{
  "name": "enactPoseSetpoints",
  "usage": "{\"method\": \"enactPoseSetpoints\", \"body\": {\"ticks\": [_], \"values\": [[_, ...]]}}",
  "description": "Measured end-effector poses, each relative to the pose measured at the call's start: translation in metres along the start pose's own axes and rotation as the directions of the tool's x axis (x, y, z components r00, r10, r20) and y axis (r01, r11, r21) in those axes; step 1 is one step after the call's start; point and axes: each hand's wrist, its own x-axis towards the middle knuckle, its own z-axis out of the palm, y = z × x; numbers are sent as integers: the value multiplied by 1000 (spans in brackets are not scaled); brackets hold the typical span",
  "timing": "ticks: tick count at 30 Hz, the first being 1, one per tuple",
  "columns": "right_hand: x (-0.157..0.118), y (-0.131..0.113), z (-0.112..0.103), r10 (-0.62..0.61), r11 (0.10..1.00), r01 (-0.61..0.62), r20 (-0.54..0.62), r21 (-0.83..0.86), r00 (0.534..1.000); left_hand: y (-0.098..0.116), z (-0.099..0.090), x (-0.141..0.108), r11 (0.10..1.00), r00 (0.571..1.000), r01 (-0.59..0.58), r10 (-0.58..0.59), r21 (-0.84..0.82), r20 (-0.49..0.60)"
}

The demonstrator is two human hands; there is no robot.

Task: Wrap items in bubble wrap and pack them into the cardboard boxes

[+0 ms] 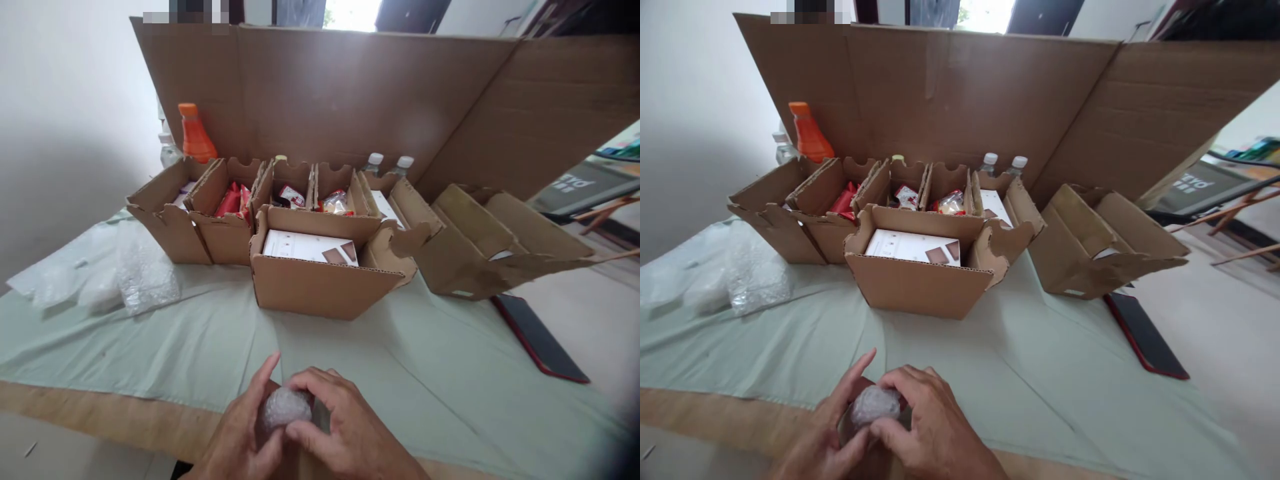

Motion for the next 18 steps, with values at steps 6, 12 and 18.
{"method": "enactPoseSetpoints", "body": {"ticks": [6,12,18], "values": [[-14,-7,-51,-46,998,42,-82,-52,996,11,7,14,983,991,36,-11,-180,137],[20,-26,-160,-65,956,227,-625,184,778,-1,-17,29,986,991,91,-103,-142,-87],[75,-27,-192,-109,903,-231,-715,-362,691,-17,-11,27,993,962,-97,110,64,-250]]}}
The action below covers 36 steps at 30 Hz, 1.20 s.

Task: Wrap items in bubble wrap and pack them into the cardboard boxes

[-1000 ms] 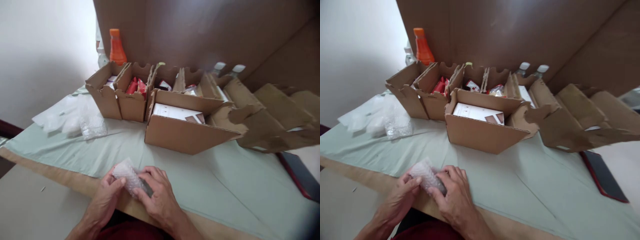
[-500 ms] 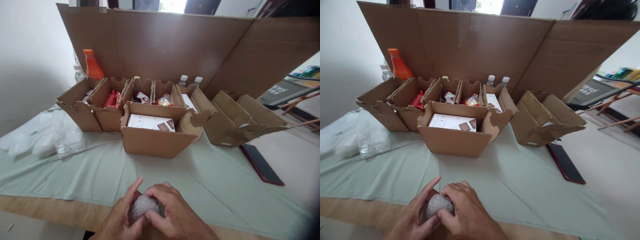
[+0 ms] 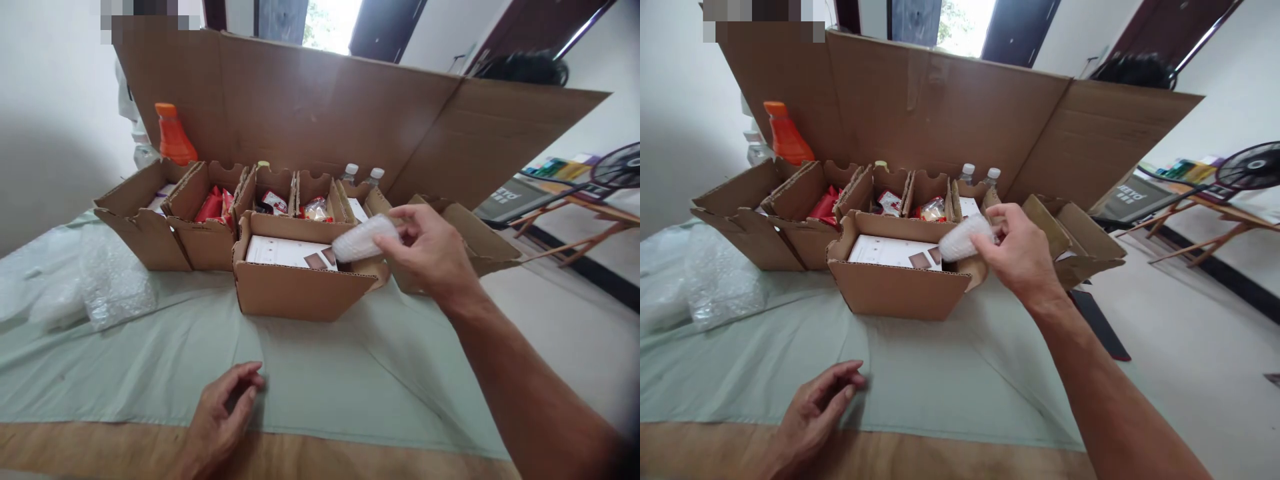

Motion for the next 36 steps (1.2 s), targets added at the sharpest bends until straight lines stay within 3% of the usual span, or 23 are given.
{"method": "enactPoseSetpoints", "body": {"ticks": [2,4,7,10,16,22,24,27,29,30,33,36], "values": [[3,-5,3,-27,928,37,32,-370,999,-1,3,-1,989,991,-136,136,49,4],[5,-14,3,-58,818,98,89,-567,994,0,5,-1,974,977,-215,214,76,20],[11,-30,8,-47,714,181,211,-677,976,2,5,2,961,967,-255,254,104,28],[19,-39,20,33,696,224,341,-683,940,2,4,2,954,962,-274,272,119,33],[25,-32,37,8,768,336,532,-546,846,1,4,1,952,959,-282,280,119,30],[28,-28,38,-10,791,322,516,-520,857,3,6,0,954,962,-274,271,118,40],[21,-24,26,-34,819,277,441,-502,897,6,-1,-1,952,961,-275,274,133,29],[-8,-5,-2,-91,936,124,114,-331,989,13,-25,2,944,970,-235,245,232,-14],[-36,16,-15,-56,993,43,-110,-112,992,18,-45,14,945,982,-122,160,302,-102],[-49,28,-15,-19,1000,18,-148,-6,989,20,-53,24,949,981,-62,115,309,-155],[-77,56,10,60,970,-54,-22,238,998,24,-61,70,972,972,-24,77,234,-224],[-80,62,58,34,906,-103,171,410,985,29,-43,122,993,989,-82,92,89,-119]]}}
